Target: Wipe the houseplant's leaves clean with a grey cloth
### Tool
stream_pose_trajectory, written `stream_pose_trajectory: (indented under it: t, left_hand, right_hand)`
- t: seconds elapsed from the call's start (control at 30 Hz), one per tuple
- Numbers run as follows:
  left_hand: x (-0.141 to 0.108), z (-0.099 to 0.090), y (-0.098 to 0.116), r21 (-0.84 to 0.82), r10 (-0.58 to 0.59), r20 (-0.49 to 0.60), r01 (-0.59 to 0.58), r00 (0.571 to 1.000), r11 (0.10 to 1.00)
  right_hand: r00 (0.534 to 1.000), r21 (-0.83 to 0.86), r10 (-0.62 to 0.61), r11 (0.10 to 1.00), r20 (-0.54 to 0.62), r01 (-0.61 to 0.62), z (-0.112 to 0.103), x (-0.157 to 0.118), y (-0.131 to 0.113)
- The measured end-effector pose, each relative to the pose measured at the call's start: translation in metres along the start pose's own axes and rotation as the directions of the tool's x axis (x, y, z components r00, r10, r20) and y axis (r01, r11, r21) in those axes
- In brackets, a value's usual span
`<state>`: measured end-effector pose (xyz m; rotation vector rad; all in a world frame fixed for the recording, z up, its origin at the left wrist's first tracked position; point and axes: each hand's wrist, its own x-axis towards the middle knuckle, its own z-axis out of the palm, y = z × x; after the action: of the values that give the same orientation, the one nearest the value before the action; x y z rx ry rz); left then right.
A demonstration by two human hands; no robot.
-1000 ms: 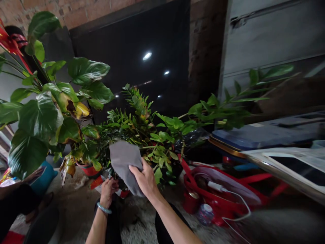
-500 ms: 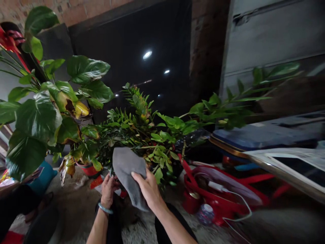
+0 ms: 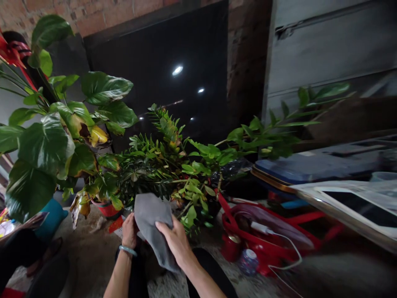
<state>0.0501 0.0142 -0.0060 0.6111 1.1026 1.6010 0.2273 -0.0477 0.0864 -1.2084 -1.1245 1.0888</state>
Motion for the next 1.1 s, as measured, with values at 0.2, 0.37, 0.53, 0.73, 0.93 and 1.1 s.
stream_pose_trajectory:
  t: [0.2,0.37,0.53,0.73,0.93,1.1]
  left_hand:
    - [-0.005,0.000,-0.007,0.141,-0.079,0.018,0.076,0.997,0.987]
    - [-0.012,-0.006,-0.003,0.189,-0.057,0.032,0.050,0.998,0.981]
    - [-0.014,-0.001,0.006,0.155,-0.036,0.040,0.029,0.999,0.987]
    - [-0.010,0.010,0.005,0.154,-0.020,-0.009,0.021,1.000,0.988]
    - [-0.013,-0.002,0.005,0.092,-0.091,-0.141,0.104,0.986,0.990]
    - [-0.052,-0.010,0.009,-0.049,-0.166,-0.209,0.159,0.964,0.986]
  right_hand:
    - [0.984,0.054,-0.142,0.987,-0.111,0.149,0.015,0.045,-0.039]
    - [0.980,0.206,0.201,0.959,-0.011,-0.194,0.009,0.015,0.016]
    - [0.998,0.052,-0.037,0.998,-0.058,0.041,0.009,-0.004,-0.004]
    - [0.981,-0.054,-0.164,0.986,-0.108,0.159,0.021,0.057,-0.030]
    - [0.997,0.028,0.021,0.999,-0.069,-0.019,0.000,0.012,0.035]
    - [0.996,-0.013,-0.013,1.000,-0.088,0.012,-0.005,-0.016,0.027]
